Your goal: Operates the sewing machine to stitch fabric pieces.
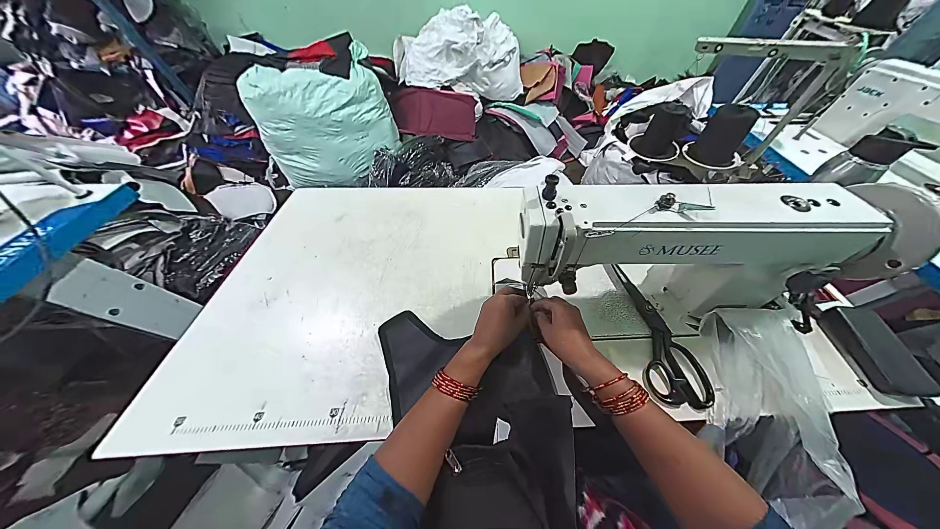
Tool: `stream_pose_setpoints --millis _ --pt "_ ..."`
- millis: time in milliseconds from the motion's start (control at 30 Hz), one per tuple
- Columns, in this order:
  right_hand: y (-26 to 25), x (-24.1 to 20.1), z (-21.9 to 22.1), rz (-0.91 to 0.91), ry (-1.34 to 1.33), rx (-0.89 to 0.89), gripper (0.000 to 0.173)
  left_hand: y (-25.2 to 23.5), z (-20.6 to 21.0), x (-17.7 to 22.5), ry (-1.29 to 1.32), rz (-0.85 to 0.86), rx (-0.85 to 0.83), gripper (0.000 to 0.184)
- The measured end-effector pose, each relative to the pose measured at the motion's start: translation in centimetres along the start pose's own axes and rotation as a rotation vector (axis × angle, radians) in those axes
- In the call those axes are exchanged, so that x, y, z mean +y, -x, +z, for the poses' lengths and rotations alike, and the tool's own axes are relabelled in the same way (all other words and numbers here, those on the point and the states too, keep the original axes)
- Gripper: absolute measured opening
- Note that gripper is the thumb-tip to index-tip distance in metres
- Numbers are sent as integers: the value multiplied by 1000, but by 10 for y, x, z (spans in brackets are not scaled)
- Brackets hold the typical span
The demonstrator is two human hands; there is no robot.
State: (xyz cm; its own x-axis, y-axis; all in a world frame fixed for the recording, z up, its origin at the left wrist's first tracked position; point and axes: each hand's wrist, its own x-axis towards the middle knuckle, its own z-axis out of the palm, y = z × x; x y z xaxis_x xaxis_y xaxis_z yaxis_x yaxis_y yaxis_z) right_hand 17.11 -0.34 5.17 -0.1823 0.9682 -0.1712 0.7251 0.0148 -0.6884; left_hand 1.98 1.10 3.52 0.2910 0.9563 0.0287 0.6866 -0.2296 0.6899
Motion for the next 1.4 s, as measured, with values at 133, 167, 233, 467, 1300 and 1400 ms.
stream_pose_setpoints --millis 133,167,233,467,1300,1400 --pt "-1 1 1 79 -78 75 33 4 14 5 -81 28 71 29" --pt "-3 -1 -1 92 -76 60 34 5 17 5 -110 34 80 30" --pt "-6 -1 -4 103 -73 23 34 5 21 6 -165 40 74 31" --pt "-10 11 -1 103 -202 36 32 5 24 5 -186 72 80 31" --pt "-4 11 -4 164 -272 -30 34 -1 1 -11 75 57 29 28" --pt "-4 10 -5 148 -246 -46 34 2 -11 -21 70 196 -80 30"
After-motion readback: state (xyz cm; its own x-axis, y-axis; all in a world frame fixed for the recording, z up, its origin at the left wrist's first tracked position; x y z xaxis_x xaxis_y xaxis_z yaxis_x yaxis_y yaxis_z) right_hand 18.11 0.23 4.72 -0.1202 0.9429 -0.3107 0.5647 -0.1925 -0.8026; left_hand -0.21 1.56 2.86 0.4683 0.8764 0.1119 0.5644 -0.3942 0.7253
